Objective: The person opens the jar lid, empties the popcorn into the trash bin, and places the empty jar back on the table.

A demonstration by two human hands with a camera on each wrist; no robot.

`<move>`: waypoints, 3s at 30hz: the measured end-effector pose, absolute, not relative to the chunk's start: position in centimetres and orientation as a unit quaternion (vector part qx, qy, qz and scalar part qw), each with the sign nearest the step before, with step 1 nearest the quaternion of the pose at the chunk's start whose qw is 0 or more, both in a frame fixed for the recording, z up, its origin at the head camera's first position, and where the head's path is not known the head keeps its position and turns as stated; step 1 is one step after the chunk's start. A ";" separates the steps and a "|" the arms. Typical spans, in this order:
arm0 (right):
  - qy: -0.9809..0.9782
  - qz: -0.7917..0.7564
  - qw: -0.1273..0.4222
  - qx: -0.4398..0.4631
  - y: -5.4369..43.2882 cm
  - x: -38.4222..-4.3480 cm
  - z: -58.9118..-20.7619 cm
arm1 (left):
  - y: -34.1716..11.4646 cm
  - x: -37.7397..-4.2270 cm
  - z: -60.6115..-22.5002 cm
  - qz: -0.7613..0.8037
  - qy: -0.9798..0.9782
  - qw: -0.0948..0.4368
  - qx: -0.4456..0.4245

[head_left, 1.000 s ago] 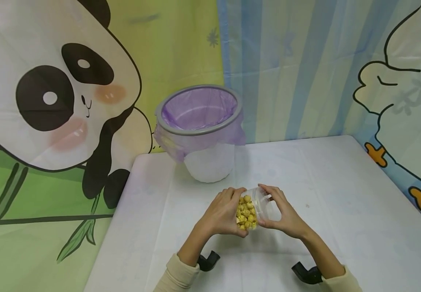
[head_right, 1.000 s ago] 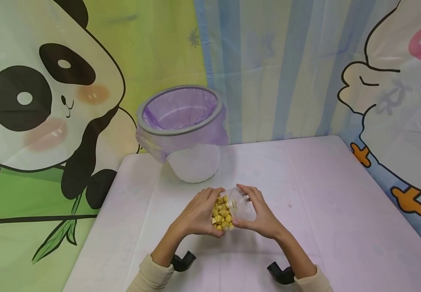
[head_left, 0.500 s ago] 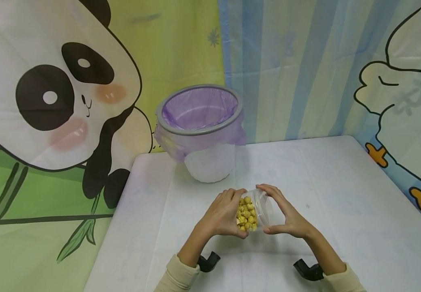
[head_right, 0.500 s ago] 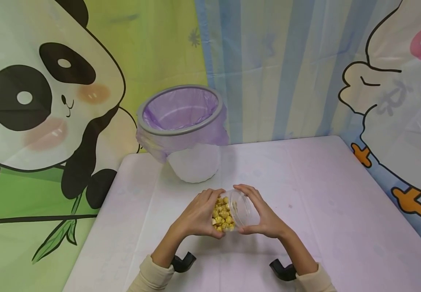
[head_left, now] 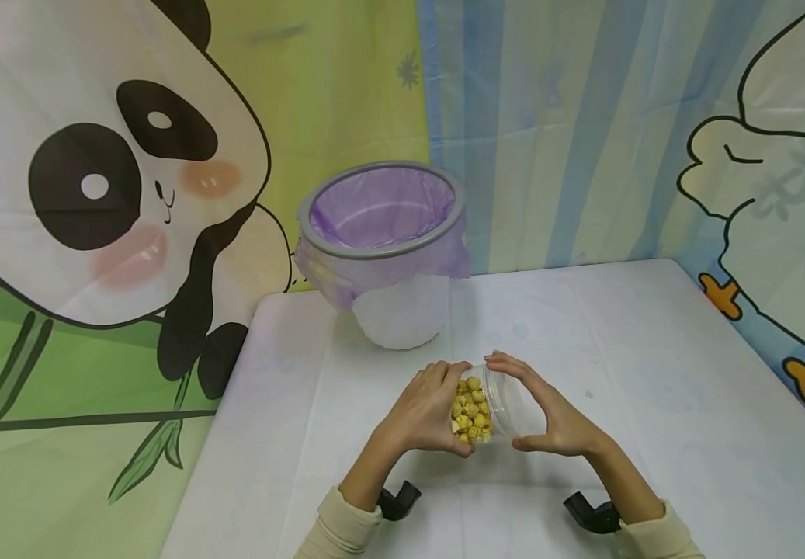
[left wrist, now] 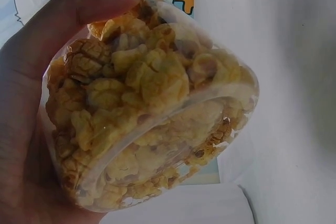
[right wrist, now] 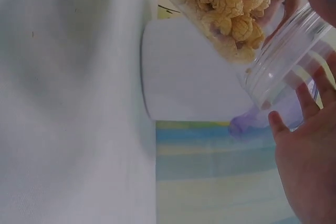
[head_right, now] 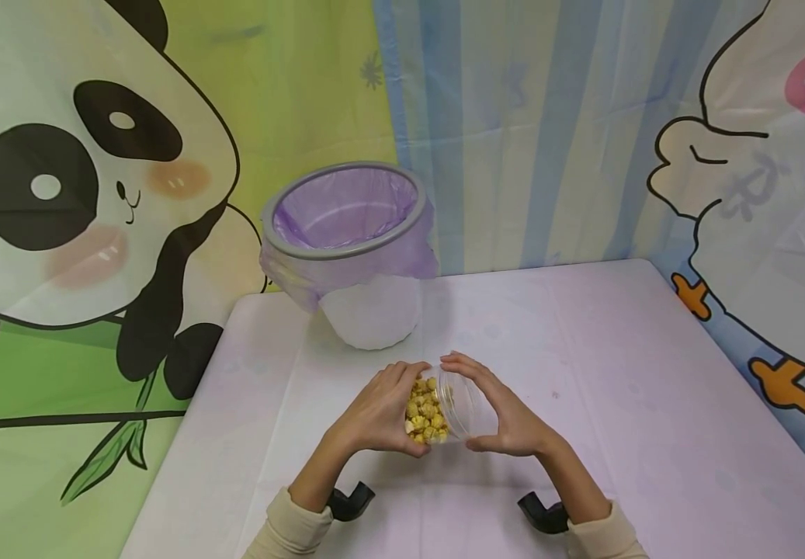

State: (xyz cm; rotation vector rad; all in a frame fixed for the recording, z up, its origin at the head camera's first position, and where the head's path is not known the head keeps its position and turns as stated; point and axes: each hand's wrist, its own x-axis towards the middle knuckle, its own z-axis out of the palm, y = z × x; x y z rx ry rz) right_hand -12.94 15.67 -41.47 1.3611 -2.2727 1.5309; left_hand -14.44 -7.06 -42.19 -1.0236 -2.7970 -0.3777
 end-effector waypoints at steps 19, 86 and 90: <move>-0.812 0.473 0.026 0.341 16.1 -14.0 -44.8 | -7.1 -14.6 -42.4 -0.129 -0.930 0.060 -0.339; -0.776 0.487 0.042 0.398 15.8 -14.7 -45.5 | -7.8 -14.6 -42.6 -0.125 -0.929 0.072 -0.341; -0.758 0.497 0.033 0.421 16.0 -14.8 -45.5 | -7.8 -14.6 -42.7 -0.126 -0.928 0.072 -0.344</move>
